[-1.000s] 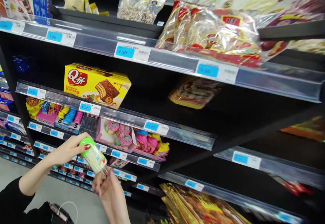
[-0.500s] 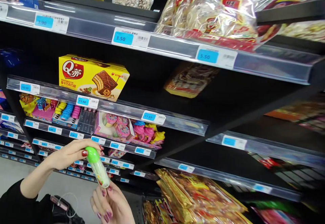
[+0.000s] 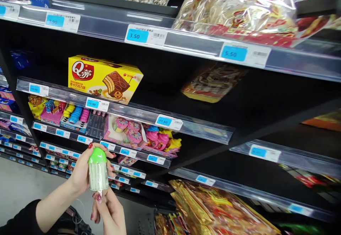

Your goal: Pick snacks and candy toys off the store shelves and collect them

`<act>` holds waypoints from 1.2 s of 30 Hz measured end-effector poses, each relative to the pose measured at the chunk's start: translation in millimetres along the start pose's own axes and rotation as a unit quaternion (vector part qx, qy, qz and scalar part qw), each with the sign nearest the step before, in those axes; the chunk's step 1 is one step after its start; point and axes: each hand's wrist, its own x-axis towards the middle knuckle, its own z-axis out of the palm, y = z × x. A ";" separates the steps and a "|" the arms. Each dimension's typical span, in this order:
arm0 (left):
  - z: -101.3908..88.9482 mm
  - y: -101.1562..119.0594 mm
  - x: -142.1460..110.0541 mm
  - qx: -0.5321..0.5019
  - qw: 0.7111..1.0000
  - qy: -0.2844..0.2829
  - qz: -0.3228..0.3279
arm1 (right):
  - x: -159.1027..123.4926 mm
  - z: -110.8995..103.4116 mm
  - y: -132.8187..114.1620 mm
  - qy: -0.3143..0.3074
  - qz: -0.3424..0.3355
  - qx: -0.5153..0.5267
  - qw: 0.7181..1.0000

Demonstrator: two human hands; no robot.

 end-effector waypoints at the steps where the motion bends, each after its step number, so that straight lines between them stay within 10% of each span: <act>1: -0.2 -0.4 -0.3 -0.004 1.000 0.004 -0.001 | -0.5 0.9 1.1 0.001 -0.001 -0.001 1.000; 17: 5.4 -9.4 -4.9 -0.015 1.000 -0.004 -0.005 | -8.0 -7.7 26.7 0.043 -0.072 -0.121 0.989; 19: 6.6 -9.4 -6.2 -0.017 1.000 0.002 -0.009 | -9.7 -9.6 31.9 0.108 -0.178 -0.270 0.940; 24: 8.6 -8.3 -8.7 -0.022 1.000 0.018 -0.006 | -8.6 -11.5 34.5 0.245 -0.428 -0.597 0.633; 27: 7.2 -10.7 -9.8 -0.032 0.999 0.020 -0.006 | -6.6 -11.9 32.3 0.243 -0.457 -0.635 0.573; 30: 4.4 -16.8 -11.1 -0.032 0.999 0.010 -0.001 | -7.5 -12.2 31.7 0.239 -0.467 -0.577 0.626; 34: 4.9 -26.3 -12.4 -0.041 0.999 -0.013 -0.025 | -12.1 -9.7 28.8 0.202 -0.282 -0.306 0.887; 36: 8.5 -29.5 -12.3 -0.058 0.997 -0.030 -0.045 | -13.0 -8.3 25.7 0.150 -0.144 -0.119 0.971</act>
